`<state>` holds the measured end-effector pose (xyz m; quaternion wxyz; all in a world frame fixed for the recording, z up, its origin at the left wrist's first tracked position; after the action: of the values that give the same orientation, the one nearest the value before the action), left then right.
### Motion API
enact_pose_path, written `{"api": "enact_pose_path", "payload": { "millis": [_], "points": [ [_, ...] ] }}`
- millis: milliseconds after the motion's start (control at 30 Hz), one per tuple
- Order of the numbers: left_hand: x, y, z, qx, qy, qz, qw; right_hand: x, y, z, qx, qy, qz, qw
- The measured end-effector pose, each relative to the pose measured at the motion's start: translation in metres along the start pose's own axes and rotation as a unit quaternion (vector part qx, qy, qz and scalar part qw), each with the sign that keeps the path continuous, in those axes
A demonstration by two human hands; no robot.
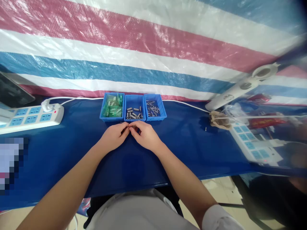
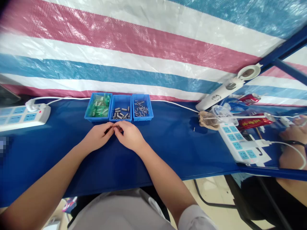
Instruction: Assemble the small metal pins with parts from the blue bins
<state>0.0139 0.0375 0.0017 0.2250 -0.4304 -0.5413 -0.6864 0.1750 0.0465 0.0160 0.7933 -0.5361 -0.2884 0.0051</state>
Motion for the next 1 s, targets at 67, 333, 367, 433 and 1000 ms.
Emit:
{"api": "enact_pose_path", "payload": {
  "millis": [67,333,367,433,1000],
  "points": [
    [-0.0003,0.0000,0.0004,-0.001,-0.001,-0.001,1.000,0.0002,-0.0004,0.0003,-0.005,-0.004,-0.001,1.000],
    [-0.0006,-0.0004,-0.0001,0.000,-0.001,0.002,1.000,-0.0001,-0.0016,0.0002,-0.014,-0.010,-0.004,1.000],
    [-0.0007,-0.0006,-0.0001,0.000,0.000,0.003,1.000,-0.0002,-0.0015,0.0001,-0.015,-0.011,-0.005,1.000],
    [-0.0010,-0.0009,0.0000,-0.002,0.000,0.003,1.000,-0.0003,-0.0014,-0.0001,-0.014,-0.013,-0.005,1.000],
    [-0.0025,-0.0037,-0.0003,-0.001,-0.004,0.010,1.000,0.0005,-0.0014,0.0001,-0.017,-0.025,-0.007,1.000]
  ]
}}
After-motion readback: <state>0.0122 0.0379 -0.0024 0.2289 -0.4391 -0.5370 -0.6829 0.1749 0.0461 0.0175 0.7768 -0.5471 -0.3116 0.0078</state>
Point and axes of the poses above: each hand's wrist, its own z-axis towards the middle knuckle, its own x-axis out of the back of the hand, y = z × x, the point moved 4 cm from there along z, towards the middle knuckle, and after that the axes turned 6 degrees about z, right-handed, at the moved point
